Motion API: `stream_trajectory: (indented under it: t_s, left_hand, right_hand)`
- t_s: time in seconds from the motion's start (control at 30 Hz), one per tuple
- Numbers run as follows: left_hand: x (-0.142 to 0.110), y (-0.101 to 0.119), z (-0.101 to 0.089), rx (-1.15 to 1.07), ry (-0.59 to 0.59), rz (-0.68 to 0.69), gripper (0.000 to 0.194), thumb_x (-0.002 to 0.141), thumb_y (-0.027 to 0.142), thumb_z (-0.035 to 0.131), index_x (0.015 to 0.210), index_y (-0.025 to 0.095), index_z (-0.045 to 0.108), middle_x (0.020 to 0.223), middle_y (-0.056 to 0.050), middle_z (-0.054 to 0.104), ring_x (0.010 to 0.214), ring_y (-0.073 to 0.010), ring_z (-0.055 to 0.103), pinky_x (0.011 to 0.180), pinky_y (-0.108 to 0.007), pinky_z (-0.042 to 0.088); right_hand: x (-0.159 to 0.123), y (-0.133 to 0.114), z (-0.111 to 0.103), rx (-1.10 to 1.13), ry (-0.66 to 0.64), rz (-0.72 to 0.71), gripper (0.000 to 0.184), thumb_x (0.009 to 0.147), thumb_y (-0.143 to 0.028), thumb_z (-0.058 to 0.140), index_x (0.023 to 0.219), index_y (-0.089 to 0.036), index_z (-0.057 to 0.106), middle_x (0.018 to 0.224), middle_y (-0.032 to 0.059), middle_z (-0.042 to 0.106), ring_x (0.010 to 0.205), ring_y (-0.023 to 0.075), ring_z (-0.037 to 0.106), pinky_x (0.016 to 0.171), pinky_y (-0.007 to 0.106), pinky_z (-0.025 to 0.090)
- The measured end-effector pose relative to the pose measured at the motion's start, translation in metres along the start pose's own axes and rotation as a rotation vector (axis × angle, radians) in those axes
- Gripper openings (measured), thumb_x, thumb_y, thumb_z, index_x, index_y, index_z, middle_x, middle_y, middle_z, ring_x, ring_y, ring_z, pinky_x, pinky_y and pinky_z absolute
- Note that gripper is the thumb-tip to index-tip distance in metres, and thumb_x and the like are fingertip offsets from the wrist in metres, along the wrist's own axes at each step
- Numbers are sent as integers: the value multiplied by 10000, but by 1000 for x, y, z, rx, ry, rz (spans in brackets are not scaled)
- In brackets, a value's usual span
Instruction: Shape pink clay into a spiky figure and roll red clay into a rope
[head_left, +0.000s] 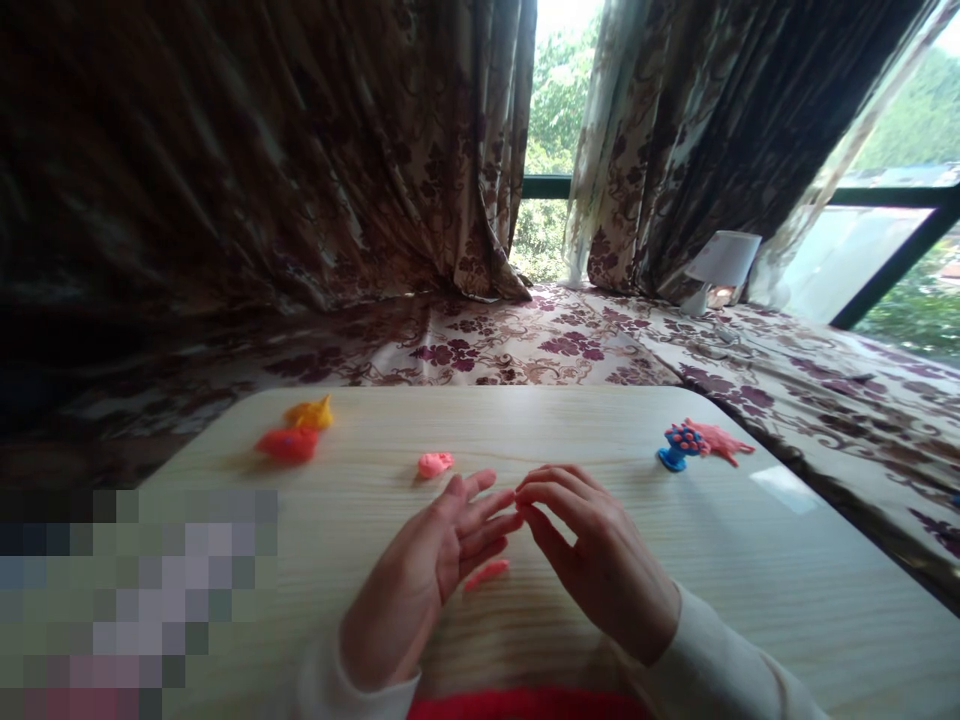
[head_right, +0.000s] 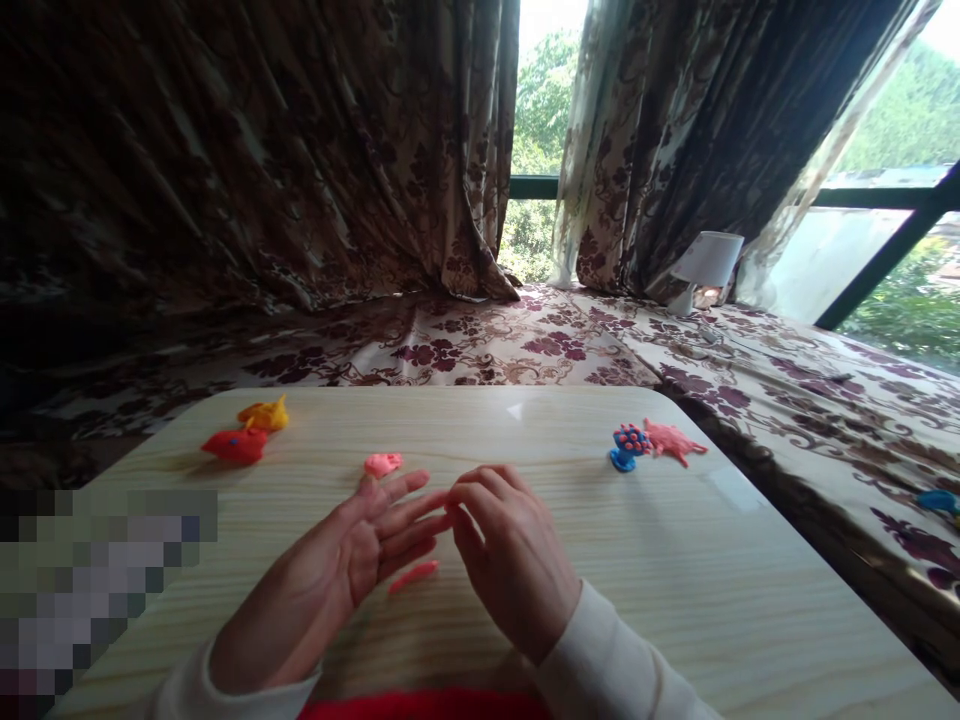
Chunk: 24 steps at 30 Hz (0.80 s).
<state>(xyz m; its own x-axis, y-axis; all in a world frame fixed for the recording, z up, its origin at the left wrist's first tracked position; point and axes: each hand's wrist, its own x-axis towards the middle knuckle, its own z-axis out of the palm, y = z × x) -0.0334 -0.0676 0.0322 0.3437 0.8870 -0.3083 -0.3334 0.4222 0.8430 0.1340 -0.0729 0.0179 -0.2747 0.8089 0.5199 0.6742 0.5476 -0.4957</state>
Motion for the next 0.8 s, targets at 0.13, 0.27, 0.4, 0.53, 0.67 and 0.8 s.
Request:
stream_trajectory:
  t_s: [0.13, 0.27, 0.4, 0.53, 0.67, 0.8]
  left_hand:
    - [2, -9, -9, 750, 158, 448, 142, 760, 311, 622, 827, 208, 692, 873, -66, 679, 853, -246, 588, 796, -340, 415]
    - [-2, -12, -13, 1218, 118, 555, 46, 709, 265, 661, 676, 233, 666, 711, -50, 613, 759, -250, 523, 711, -360, 375]
    - [-10, -14, -10, 1383, 130, 490, 31, 707, 225, 649, 676, 227, 653, 798, -40, 591, 849, -255, 510, 773, -388, 359]
    - [-8, -12, -7, 1327, 192, 430, 94, 731, 195, 630, 637, 187, 638, 774, -45, 591, 909, -270, 511, 853, -450, 348]
    - [21, 15, 11, 1170, 236, 360, 203, 849, 309, 541, 962, 153, 603, 988, -42, 624, 882, -190, 593, 790, -404, 479]
    - [58, 56, 41, 990, 182, 340, 321, 858, 308, 535, 1146, 169, 523, 1151, -77, 572, 950, -208, 592, 787, -418, 507]
  right_hand:
    - [0, 7, -2, -113, -97, 72, 142, 866, -128, 491, 824, -191, 611, 763, 44, 651, 736, 188, 569, 671, 311, 476]
    - [0, 12, -2, -144, -156, 60, 152, 821, -84, 514, 798, -188, 623, 764, 45, 647, 796, 204, 548, 688, 315, 461]
    - [-2, 13, 2, -147, -196, 38, 155, 785, -69, 550, 771, -188, 649, 779, 50, 651, 841, 215, 531, 722, 311, 451]
    - [-4, 11, 5, -149, -210, 11, 173, 766, -85, 574, 676, -196, 671, 735, 47, 649, 805, 212, 544, 695, 295, 448]
    - [-1, 11, 0, -142, -154, -15, 172, 785, -113, 553, 825, -202, 695, 770, 53, 669, 803, 219, 573, 693, 308, 460]
    - [5, 18, -6, -119, -54, -23, 214, 823, -136, 485, 799, -193, 689, 735, 57, 674, 750, 226, 608, 666, 330, 478]
